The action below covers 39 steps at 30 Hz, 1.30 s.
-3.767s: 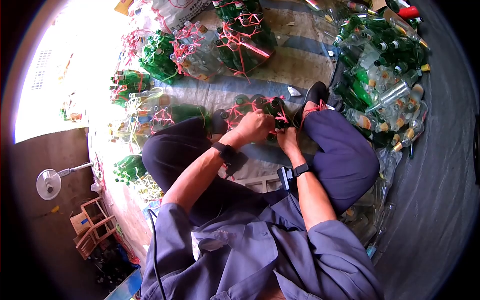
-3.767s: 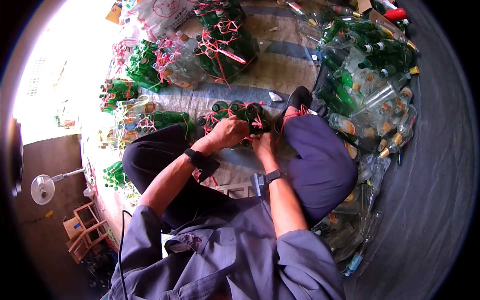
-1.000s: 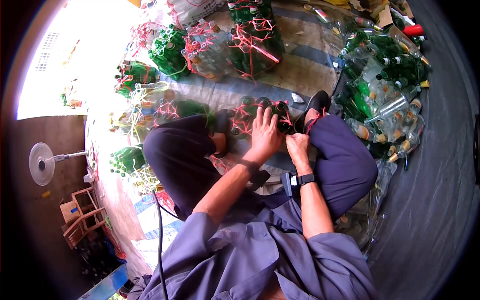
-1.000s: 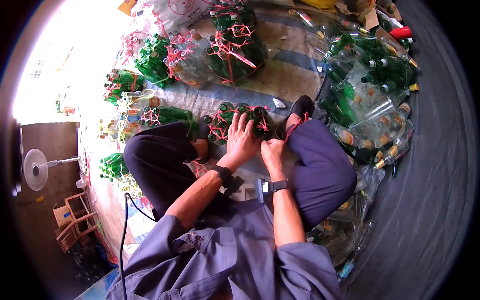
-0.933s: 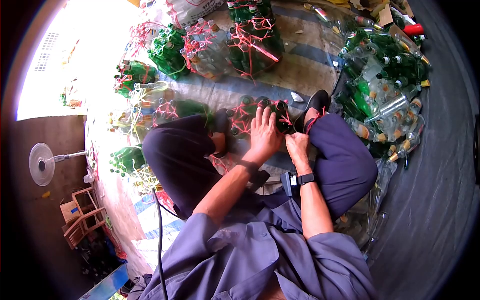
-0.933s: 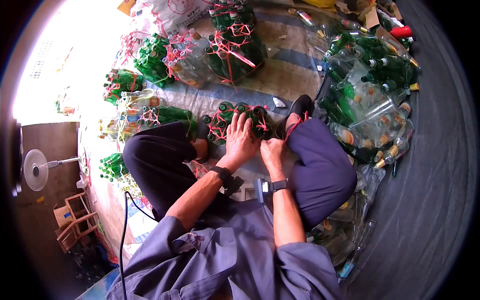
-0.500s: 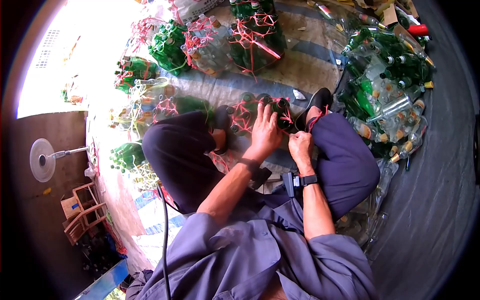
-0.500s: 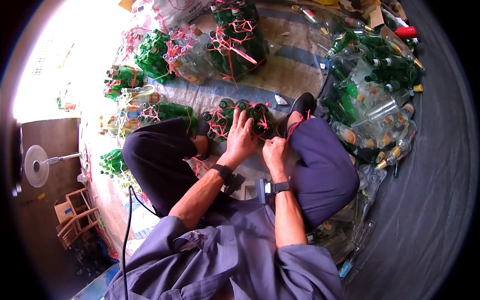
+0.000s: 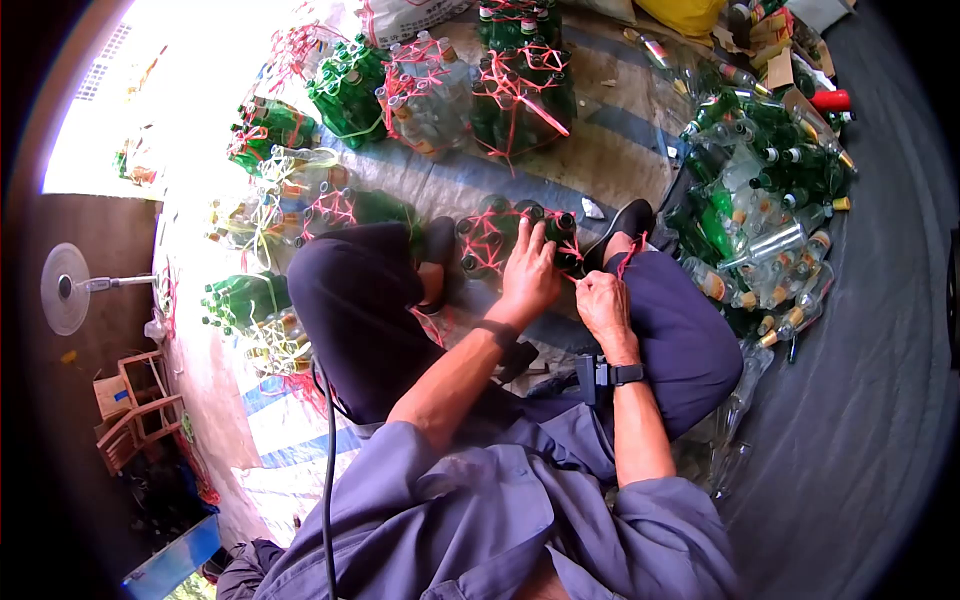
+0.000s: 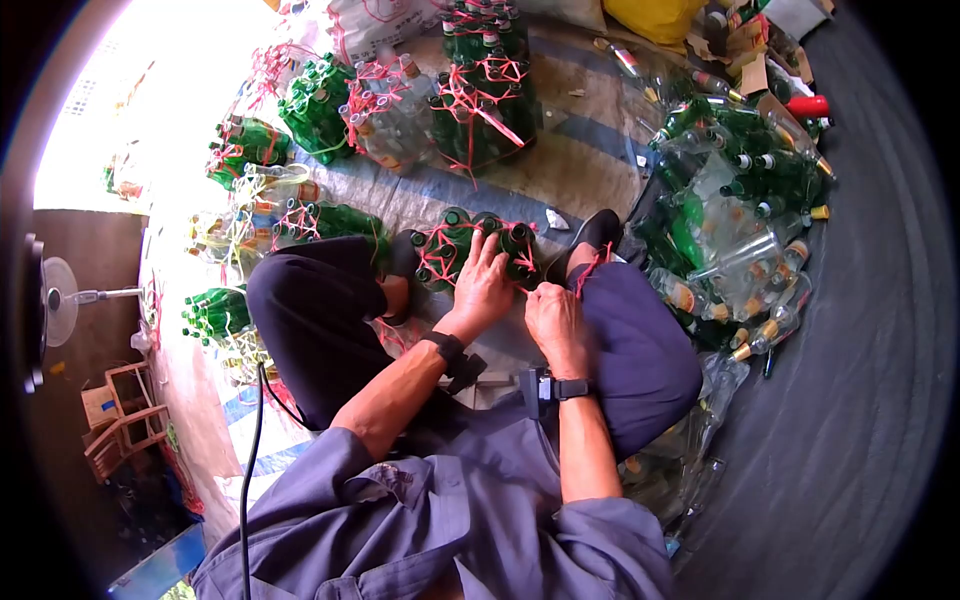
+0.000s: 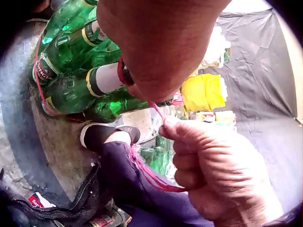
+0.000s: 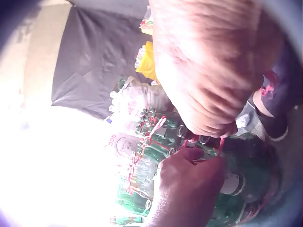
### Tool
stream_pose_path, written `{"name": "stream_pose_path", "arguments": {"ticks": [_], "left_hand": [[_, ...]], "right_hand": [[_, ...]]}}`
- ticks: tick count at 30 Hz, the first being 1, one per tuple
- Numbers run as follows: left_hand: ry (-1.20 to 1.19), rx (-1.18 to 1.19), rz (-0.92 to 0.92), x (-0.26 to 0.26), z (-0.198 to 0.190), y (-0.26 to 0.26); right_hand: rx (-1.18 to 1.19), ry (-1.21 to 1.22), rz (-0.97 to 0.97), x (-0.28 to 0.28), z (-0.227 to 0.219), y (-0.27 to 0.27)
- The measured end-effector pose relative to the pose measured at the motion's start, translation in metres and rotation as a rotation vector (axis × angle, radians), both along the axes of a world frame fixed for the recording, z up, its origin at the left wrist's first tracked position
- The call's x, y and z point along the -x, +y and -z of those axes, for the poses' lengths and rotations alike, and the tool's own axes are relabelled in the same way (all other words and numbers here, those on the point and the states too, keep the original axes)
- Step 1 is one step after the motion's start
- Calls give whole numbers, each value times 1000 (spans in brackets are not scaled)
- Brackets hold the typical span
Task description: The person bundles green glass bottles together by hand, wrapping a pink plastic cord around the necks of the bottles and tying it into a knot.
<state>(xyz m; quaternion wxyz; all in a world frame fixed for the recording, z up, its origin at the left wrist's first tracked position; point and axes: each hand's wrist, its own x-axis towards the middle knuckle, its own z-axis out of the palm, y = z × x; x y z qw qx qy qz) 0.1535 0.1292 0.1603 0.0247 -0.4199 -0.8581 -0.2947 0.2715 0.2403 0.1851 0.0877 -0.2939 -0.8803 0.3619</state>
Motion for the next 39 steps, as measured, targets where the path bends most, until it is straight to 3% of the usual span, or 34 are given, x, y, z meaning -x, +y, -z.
{"name": "stream_pose_path", "arguments": {"ticks": [5,8,10,16,19,21,23,25,27,29,31,35,37,38,39], "left_hand": [[-35,-7,16,2,3,-1],[2,-30,16,3,12,-2],[-1,38,35,4,12,-5],[35,170,95,6,-9,-7],[19,168,74,6,1,-6],[8,151,55,6,3,-6],[32,104,42,5,3,-6],[4,94,59,6,3,-7],[-25,89,81,7,-1,-8],[6,98,75,6,-10,-7],[34,125,86,10,-25,-4],[-33,71,176,15,-21,0],[-48,19,185,18,-23,5],[-46,33,196,20,-26,8],[-43,47,208,23,-27,9]], "right_hand": [[-121,-20,-232,26,-31,12],[-322,-127,-428,47,-44,23],[-421,-123,-451,56,-48,33],[-462,-99,-452,82,-22,65],[-491,-38,-442,84,17,81],[-440,-58,-410,82,22,81],[-202,-87,-257,79,32,79],[-119,-47,-203,74,61,81],[301,-133,-76,71,75,82],[364,-72,-7,62,97,82],[709,-325,55,57,140,94],[762,-367,27,63,131,92],[673,-176,-54,68,122,85],[530,-135,-84,69,154,88],[534,-134,-81,69,179,89]]}}
